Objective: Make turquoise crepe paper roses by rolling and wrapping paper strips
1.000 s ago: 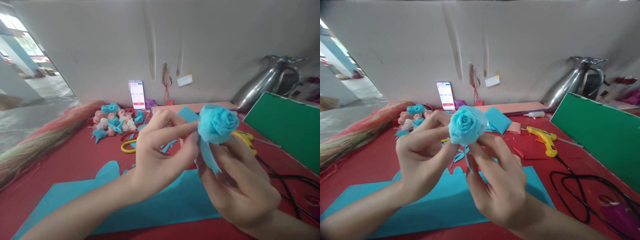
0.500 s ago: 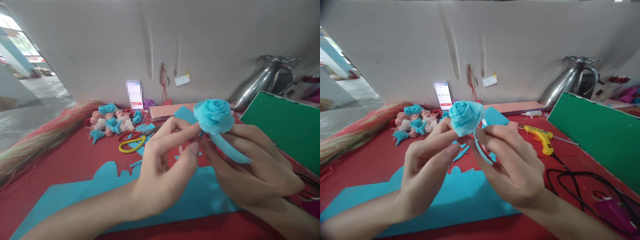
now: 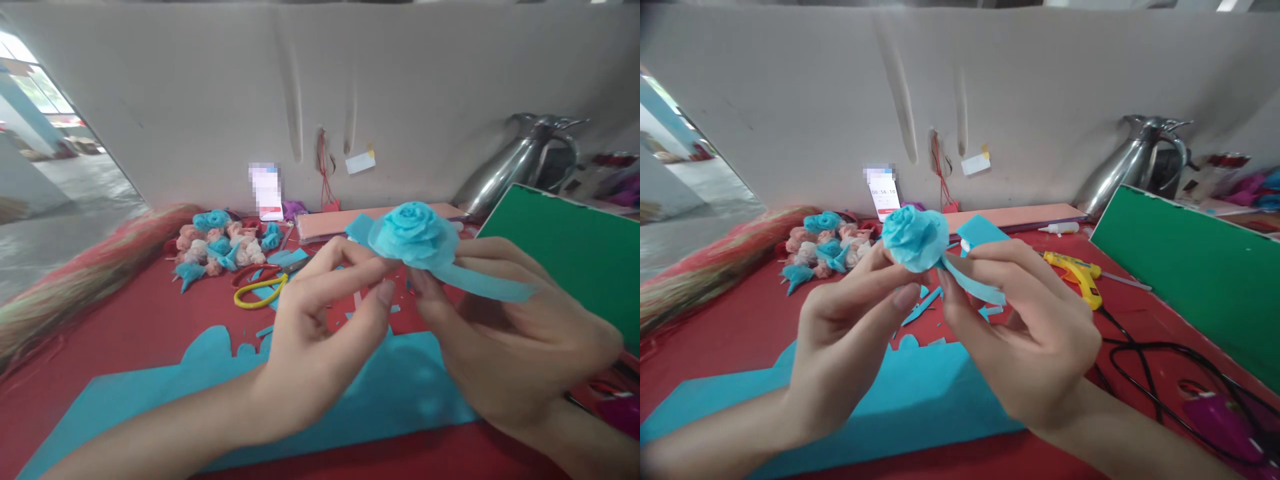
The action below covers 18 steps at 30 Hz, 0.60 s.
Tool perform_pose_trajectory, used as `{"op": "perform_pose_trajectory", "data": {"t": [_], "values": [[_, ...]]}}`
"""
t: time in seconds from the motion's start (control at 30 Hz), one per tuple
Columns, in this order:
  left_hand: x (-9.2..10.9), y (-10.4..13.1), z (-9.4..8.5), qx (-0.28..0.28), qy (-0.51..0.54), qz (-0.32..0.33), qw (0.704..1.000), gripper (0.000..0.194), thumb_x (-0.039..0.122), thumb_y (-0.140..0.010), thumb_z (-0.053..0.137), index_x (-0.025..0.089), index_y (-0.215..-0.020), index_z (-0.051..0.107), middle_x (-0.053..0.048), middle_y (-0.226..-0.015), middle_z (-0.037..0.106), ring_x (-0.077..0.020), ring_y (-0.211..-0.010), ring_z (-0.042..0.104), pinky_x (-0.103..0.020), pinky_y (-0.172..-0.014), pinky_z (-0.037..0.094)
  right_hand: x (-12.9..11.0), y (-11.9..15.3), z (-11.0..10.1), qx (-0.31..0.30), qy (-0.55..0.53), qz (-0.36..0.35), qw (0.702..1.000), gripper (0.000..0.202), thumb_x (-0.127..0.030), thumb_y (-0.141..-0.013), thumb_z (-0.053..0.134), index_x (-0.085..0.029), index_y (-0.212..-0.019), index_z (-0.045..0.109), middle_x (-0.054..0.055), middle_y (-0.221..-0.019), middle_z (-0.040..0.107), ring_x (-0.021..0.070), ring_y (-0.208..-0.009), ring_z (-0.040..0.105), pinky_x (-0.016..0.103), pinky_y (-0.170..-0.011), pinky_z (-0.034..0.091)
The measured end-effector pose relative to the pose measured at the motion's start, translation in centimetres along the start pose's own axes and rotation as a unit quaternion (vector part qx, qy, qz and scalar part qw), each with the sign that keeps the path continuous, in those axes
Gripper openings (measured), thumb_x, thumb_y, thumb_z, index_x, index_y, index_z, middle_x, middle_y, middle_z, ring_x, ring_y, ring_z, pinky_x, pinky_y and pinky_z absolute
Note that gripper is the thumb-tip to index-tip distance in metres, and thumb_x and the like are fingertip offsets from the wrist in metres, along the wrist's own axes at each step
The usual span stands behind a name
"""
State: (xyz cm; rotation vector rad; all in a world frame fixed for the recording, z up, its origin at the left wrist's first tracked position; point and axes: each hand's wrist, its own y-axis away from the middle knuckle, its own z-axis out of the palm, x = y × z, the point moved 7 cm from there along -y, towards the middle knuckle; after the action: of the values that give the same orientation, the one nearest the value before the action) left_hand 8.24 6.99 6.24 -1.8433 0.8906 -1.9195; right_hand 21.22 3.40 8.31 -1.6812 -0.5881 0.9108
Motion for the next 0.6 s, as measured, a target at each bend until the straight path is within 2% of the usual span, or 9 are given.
{"op": "perform_pose_trajectory", "data": {"t": [0.1, 0.2, 0.27, 0.37, 0.43, 0.5, 0.6], "values": [[-0.5, -0.3, -0.4, 0.027, -0.013, -0.015, 0.999, 0.015, 0.018, -0.084, 0.062, 0.025, -0.081, 0.075, -0.001, -0.075, 0.057, -0.0149, -0.075, 0.056, -0.027, -0.070, 0.050, 0.7, 0.0, 0.4, 0.000, -0.043, 0.095, 0.995, 0.016, -0.007, -0.074, 0.069, -0.022, -0.072, 0.067, -0.003, -0.068, 0.065, 0.0120, -0.066, 0.059, 0.025, -0.055, 0.049], [-1.5, -0.6, -0.7, 0.048, 0.028, -0.047, 0.997, 0.013, 0.021, -0.080, 0.067, 0.026, -0.071, 0.075, 0.000, -0.070, 0.056, -0.0141, -0.071, 0.056, -0.027, -0.066, 0.050, 1.3, 0.2, 0.8, -0.026, -0.053, 0.164, 0.985, 0.016, -0.010, -0.075, 0.067, -0.024, -0.068, 0.066, -0.005, -0.065, 0.066, 0.0114, -0.059, 0.058, 0.023, -0.047, 0.047], [-2.3, -0.7, -0.6, 0.046, 0.072, -0.077, 0.993, 0.012, 0.025, -0.078, 0.070, 0.029, -0.068, 0.076, 0.001, -0.067, 0.054, -0.0140, -0.067, 0.055, -0.027, -0.063, 0.050, 1.7, 0.3, 1.0, -0.043, -0.057, 0.189, 0.979, 0.016, -0.012, -0.076, 0.067, -0.026, -0.067, 0.067, -0.007, -0.062, 0.066, 0.0111, -0.054, 0.057, 0.024, -0.053, 0.050], [-3.3, -0.7, -0.5, 0.034, 0.119, -0.109, 0.986, 0.006, 0.031, -0.075, 0.073, 0.033, -0.071, 0.077, 0.000, -0.067, 0.054, -0.0133, -0.066, 0.053, -0.025, -0.057, 0.050, 2.2, 0.6, 1.3, -0.060, -0.090, 0.217, 0.970, 0.015, -0.015, -0.075, 0.069, -0.027, -0.066, 0.068, -0.008, -0.055, 0.064, 0.0109, -0.047, 0.057, 0.034, -0.075, 0.053], [-3.7, -0.7, -0.6, 0.033, 0.141, -0.124, 0.982, 0.004, 0.032, -0.074, 0.074, 0.035, -0.073, 0.077, 0.000, -0.070, 0.055, -0.0121, -0.065, 0.053, -0.022, -0.052, 0.049, 2.7, 0.8, 1.7, -0.075, -0.129, 0.240, 0.959, 0.013, -0.015, -0.075, 0.070, -0.027, -0.070, 0.070, -0.008, -0.056, 0.065, 0.0113, -0.047, 0.059, 0.040, -0.085, 0.052], [-3.9, -0.6, -0.7, 0.033, 0.152, -0.131, 0.979, 0.005, 0.030, -0.073, 0.075, 0.035, -0.074, 0.077, 0.000, -0.074, 0.058, -0.0123, -0.068, 0.055, -0.020, -0.048, 0.048, 3.0, 1.0, 2.1, -0.088, -0.157, 0.257, 0.950, 0.013, -0.014, -0.076, 0.069, -0.026, -0.072, 0.070, -0.007, -0.057, 0.066, 0.0116, -0.049, 0.060, 0.043, -0.087, 0.052], [-3.6, -0.7, -0.8, 0.037, 0.150, -0.116, 0.981, 0.007, 0.026, -0.074, 0.074, 0.033, -0.073, 0.077, 0.000, -0.076, 0.061, -0.0131, -0.075, 0.058, -0.020, -0.054, 0.050, 3.2, 1.0, 2.3, -0.096, -0.175, 0.271, 0.942, 0.011, -0.017, -0.077, 0.069, -0.026, -0.071, 0.071, -0.006, -0.056, 0.065, 0.0114, -0.048, 0.060, 0.041, -0.081, 0.056]]}}
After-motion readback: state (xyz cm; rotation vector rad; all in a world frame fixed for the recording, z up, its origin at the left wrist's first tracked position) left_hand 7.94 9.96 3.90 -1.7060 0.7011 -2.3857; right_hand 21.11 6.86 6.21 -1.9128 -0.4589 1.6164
